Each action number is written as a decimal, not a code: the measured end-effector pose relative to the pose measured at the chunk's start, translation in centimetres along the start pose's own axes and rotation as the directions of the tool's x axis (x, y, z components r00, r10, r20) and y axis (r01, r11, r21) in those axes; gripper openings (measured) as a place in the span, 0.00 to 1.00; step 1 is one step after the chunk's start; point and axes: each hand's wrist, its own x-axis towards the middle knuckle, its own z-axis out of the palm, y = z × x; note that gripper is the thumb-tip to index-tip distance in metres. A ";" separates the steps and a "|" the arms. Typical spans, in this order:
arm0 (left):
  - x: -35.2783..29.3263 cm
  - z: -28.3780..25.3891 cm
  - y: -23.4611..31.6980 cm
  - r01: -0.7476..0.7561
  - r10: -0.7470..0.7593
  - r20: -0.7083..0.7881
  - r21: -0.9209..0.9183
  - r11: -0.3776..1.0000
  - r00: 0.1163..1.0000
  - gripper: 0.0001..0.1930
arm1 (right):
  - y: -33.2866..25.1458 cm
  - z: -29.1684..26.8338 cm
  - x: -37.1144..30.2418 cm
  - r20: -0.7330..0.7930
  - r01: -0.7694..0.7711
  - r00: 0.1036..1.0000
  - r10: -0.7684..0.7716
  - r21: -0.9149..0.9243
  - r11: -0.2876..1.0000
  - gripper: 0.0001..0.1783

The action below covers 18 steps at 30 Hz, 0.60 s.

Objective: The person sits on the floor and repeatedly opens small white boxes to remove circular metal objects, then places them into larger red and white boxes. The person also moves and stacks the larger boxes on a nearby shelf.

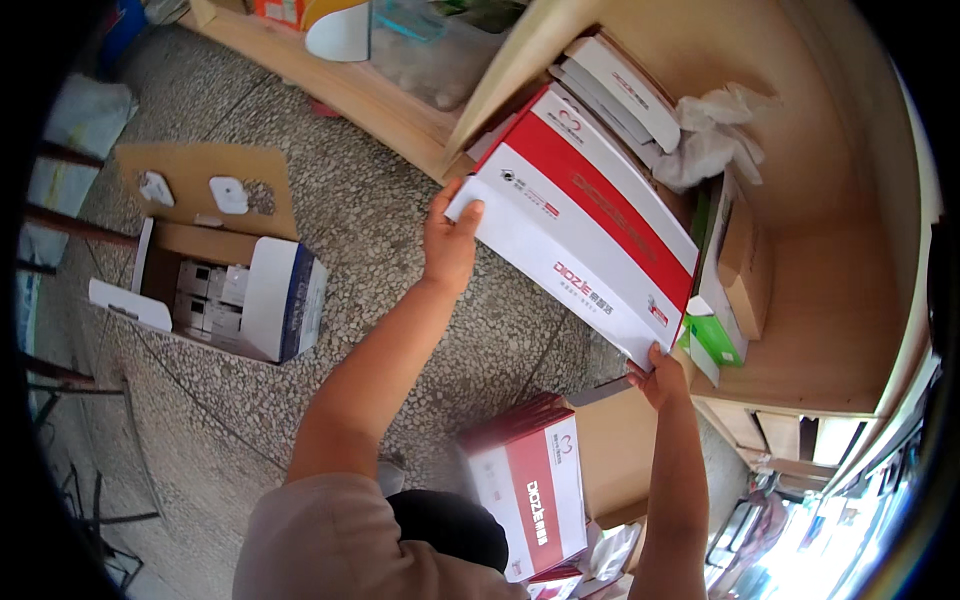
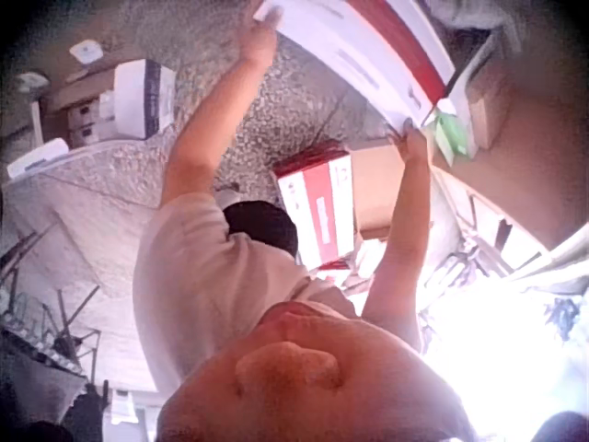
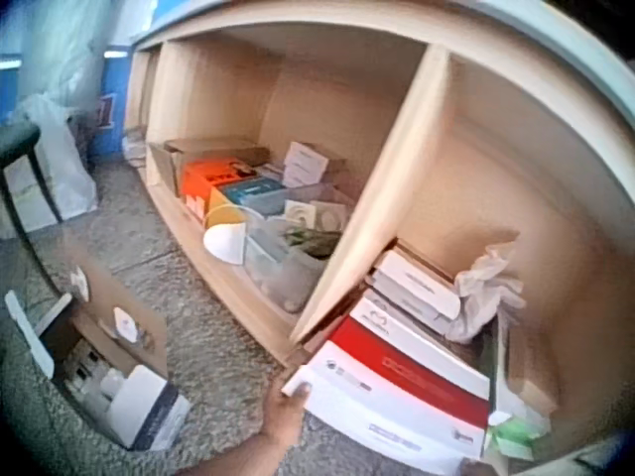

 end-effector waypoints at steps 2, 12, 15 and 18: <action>-0.3 0.5 0.3 0.058 -0.068 -0.051 -0.175 0.983 0.996 0.24 | 0.2 -0.4 0.2 0.035 -0.019 0.999 0.019 0.011 1.000 0.21; -0.2 0.8 1.6 0.192 -0.218 -0.138 -0.183 0.964 0.966 0.26 | -0.2 -1.4 0.7 0.019 -0.069 0.997 0.068 0.065 0.995 0.20; 0.2 0.5 1.8 0.190 -0.204 -0.117 -0.119 0.975 0.972 0.27 | -0.6 -0.9 0.7 0.016 -0.076 0.997 0.076 0.043 0.996 0.20; 0.0 0.7 2.4 0.195 -0.198 -0.110 -0.037 0.980 0.974 0.24 | -0.5 -0.7 0.4 0.006 -0.062 0.998 0.062 0.031 0.998 0.19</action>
